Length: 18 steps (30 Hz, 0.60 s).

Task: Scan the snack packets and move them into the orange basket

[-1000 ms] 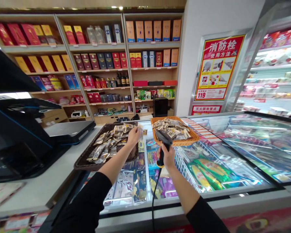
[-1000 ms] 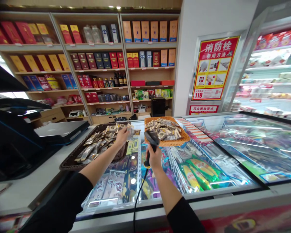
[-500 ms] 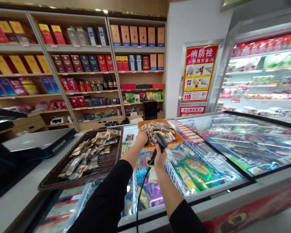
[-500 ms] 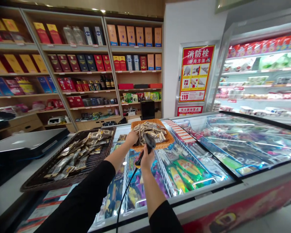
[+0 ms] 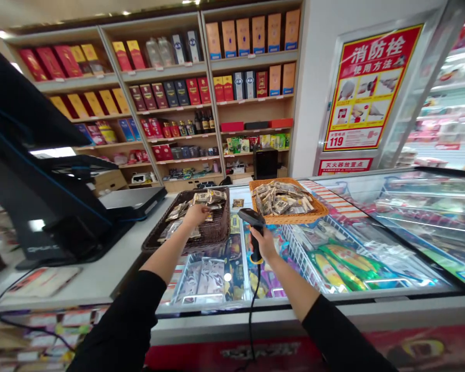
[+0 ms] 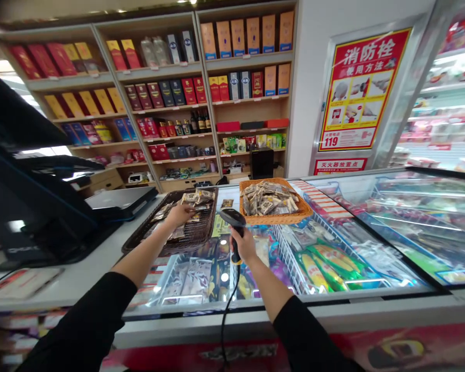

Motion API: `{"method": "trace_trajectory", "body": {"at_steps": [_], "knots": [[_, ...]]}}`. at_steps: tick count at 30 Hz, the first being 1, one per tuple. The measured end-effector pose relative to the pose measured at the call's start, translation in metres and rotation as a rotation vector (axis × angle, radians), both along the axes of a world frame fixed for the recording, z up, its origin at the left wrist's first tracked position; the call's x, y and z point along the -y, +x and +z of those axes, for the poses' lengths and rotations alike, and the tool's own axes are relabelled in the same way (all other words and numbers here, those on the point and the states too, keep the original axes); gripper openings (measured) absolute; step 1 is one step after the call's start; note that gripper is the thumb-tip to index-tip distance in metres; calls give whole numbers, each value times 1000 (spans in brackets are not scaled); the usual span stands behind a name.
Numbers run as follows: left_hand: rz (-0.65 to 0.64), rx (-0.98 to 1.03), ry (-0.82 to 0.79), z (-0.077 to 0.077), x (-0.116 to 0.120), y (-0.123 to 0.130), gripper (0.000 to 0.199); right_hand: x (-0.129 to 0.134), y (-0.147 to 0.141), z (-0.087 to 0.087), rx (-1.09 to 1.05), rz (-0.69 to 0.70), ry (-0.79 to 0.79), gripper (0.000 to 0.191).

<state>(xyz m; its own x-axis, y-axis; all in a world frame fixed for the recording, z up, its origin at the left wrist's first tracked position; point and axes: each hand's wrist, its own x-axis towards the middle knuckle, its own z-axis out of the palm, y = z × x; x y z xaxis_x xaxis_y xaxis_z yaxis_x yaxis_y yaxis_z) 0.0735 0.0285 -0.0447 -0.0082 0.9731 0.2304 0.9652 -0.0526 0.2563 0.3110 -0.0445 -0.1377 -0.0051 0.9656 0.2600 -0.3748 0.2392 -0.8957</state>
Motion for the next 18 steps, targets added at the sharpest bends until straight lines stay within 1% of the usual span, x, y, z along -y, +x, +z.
{"method": "trace_trajectory", "body": {"at_steps": [2, 4, 6, 8, 10, 11, 14, 16, 18], "knots": [[84, -128, -86, -7, 12, -28, 23, 2, -4, -4, -1, 89, -23, 40], [114, -244, -118, -16, 23, -42, 27, 2, -5, -8, -3, 120, -52, 42], [98, -326, -107, -23, 31, -45, 39, 2, -4, -9, 6, 114, -70, 44], [62, -372, -124, -27, 36, -41, 50, 3, -2, -10, 16, 103, -79, 46], [30, -396, -177, -28, 37, -38, 56, 4, -1, -10, 25, 99, -78, 45], [18, -400, -194, -29, 37, -37, 56, 4, 0, -10, 27, 99, -74, 45], [-17, -364, -195, -32, 35, -42, 48, 5, 0, -12, 31, 99, -56, 44], [-91, -282, -192, -37, 31, -45, 36, 5, -1, -12, 37, 100, -58, 44], [-200, -160, -195, -41, 26, -45, 26, 6, -1, -10, 41, 103, -67, 44]]}}
